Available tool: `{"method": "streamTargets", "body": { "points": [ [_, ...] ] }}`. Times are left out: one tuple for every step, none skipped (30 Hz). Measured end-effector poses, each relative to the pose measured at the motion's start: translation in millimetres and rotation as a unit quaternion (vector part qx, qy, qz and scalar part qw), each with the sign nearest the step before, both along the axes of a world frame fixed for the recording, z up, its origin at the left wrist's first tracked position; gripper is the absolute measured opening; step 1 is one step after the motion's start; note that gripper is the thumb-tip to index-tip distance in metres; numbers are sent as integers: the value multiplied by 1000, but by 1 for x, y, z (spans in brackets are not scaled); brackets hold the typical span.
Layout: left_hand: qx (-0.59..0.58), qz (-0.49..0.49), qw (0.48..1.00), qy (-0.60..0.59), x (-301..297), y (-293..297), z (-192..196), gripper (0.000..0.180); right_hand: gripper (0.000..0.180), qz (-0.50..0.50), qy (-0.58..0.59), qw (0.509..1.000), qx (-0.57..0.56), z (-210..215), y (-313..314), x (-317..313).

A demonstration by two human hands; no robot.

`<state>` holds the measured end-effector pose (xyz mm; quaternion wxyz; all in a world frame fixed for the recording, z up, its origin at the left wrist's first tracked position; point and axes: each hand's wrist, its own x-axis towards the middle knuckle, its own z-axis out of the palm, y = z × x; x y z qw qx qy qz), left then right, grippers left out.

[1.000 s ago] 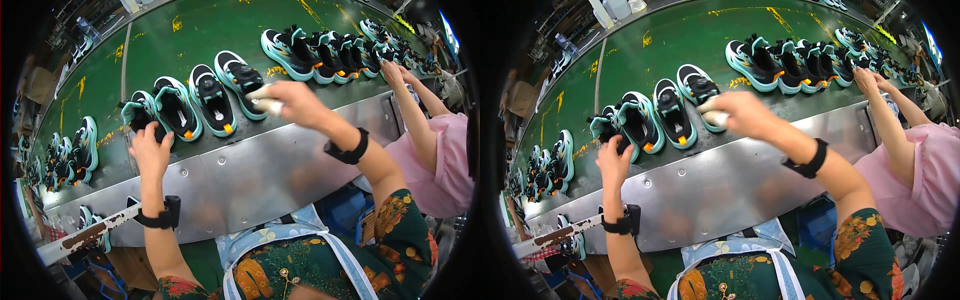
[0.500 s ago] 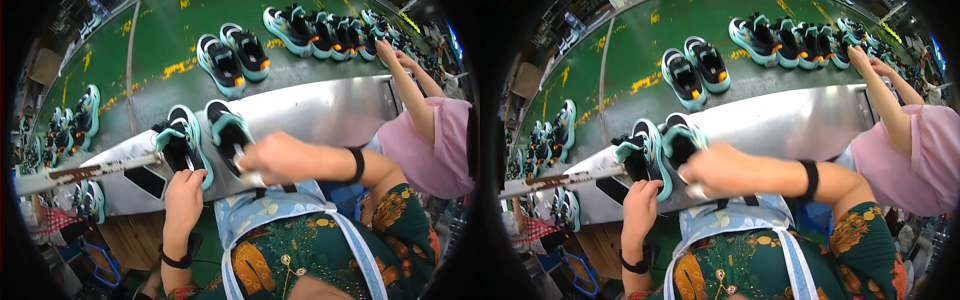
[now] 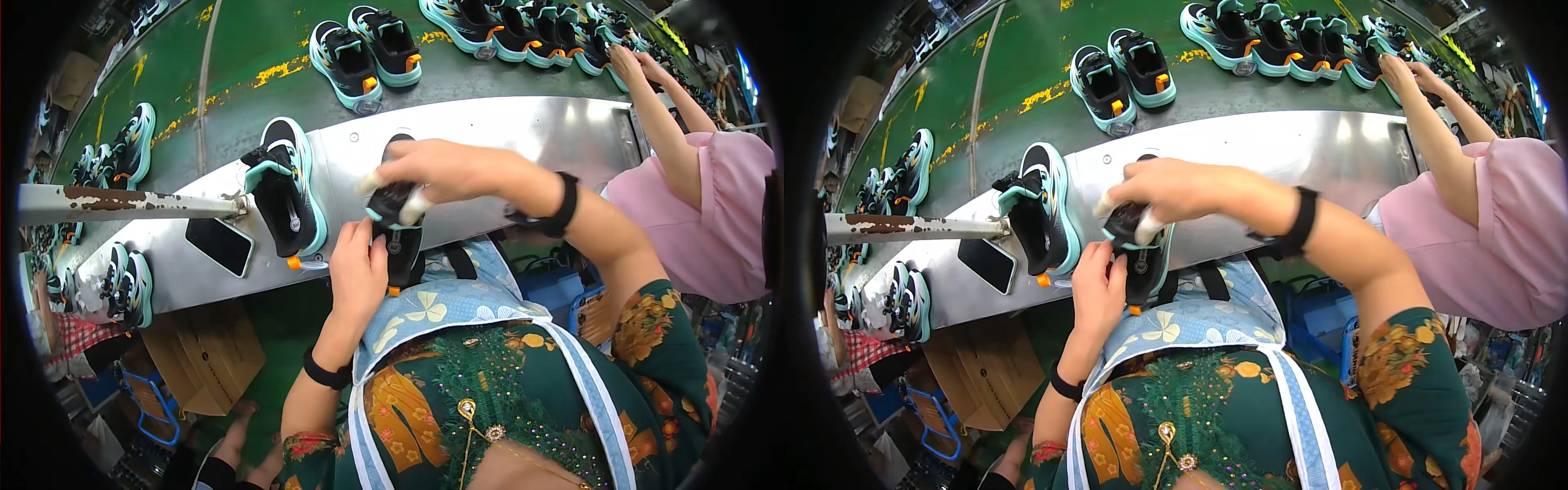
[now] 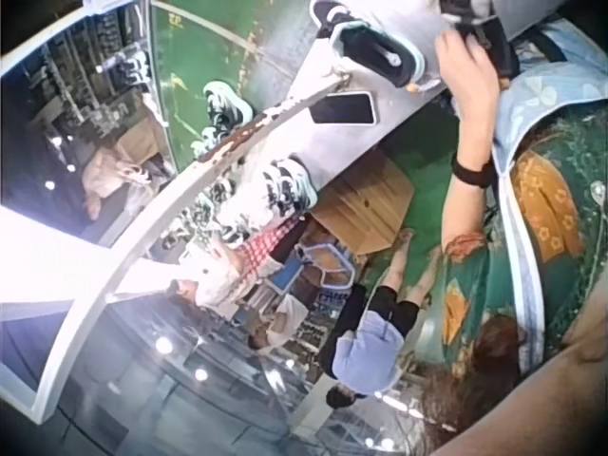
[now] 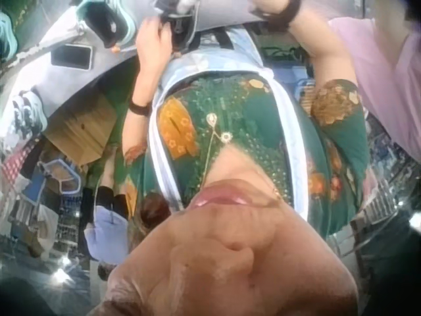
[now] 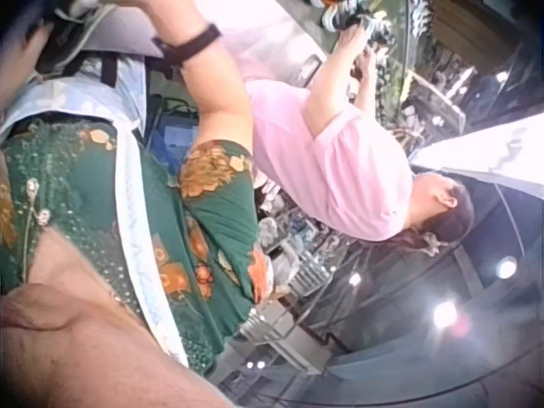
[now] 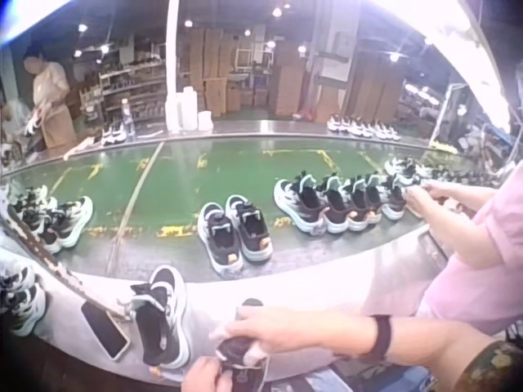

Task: Finalize shoe assembly by inserting padding or stuffing into shoes on a production line.

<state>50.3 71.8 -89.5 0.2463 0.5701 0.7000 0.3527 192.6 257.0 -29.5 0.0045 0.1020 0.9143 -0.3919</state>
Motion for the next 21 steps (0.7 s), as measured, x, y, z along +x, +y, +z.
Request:
{"method": "streamTargets", "body": {
  "points": [
    [-13,3,1000,14,-5,-1,-2,30,55,7,28,998,60,-5,-8,-11],
    [-27,6,999,28,-8,-1,-5,30,51,2,3,996,93,-4,-13,-15],
    [-44,88,991,-95,-9,0,-11,24,48,8,6,997,79,-1,-16,-7],
    [-74,126,973,-180,-11,3,-8,21,45,15,10,998,64,4,-16,2],
    [-54,114,981,-148,-7,4,-3,20,45,18,13,998,62,7,-16,10],
    [-34,100,988,-115,0,5,4,19,44,29,-39,997,64,9,-15,18],
    [-44,106,985,-133,3,8,11,18,42,36,-94,993,67,11,-15,23],
    [-45,103,985,-133,3,9,15,18,42,33,-95,993,65,12,-17,21],
    [-32,116,984,-132,3,7,19,17,43,23,-80,992,93,13,-22,15],
    [-17,127,983,-134,5,7,22,16,44,13,-70,990,124,14,-23,13],
    [-54,116,981,-143,7,7,28,17,48,12,-85,989,119,16,-20,15],
    [-56,112,981,-146,10,13,39,17,48,9,-89,989,118,13,-17,22],
    [-186,70,949,-246,11,18,53,20,50,-26,-43,998,-27,12,-15,29],
    [-311,26,888,-339,11,20,59,24,53,-59,4,983,-172,10,-12,35],
    [-283,46,849,-445,11,19,51,29,50,-82,49,972,-214,-2,-13,40],
    [-281,46,850,-442,12,19,49,29,50,-81,52,972,-213,-8,-19,37],
    [-256,48,857,-444,11,17,48,30,49,-104,56,988,-101,-10,-28,32],
    [-229,51,864,-445,8,14,48,31,48,-125,60,990,14,-8,-37,25],
    [-212,40,886,-411,2,10,47,29,47,-121,30,986,109,-2,-42,18],
    [-208,34,894,-396,-2,4,49,28,47,-111,37,987,112,9,-47,12],
    [-215,23,902,-374,-6,-2,56,28,45,-98,-2,987,124,24,-51,6]
  ]
}}
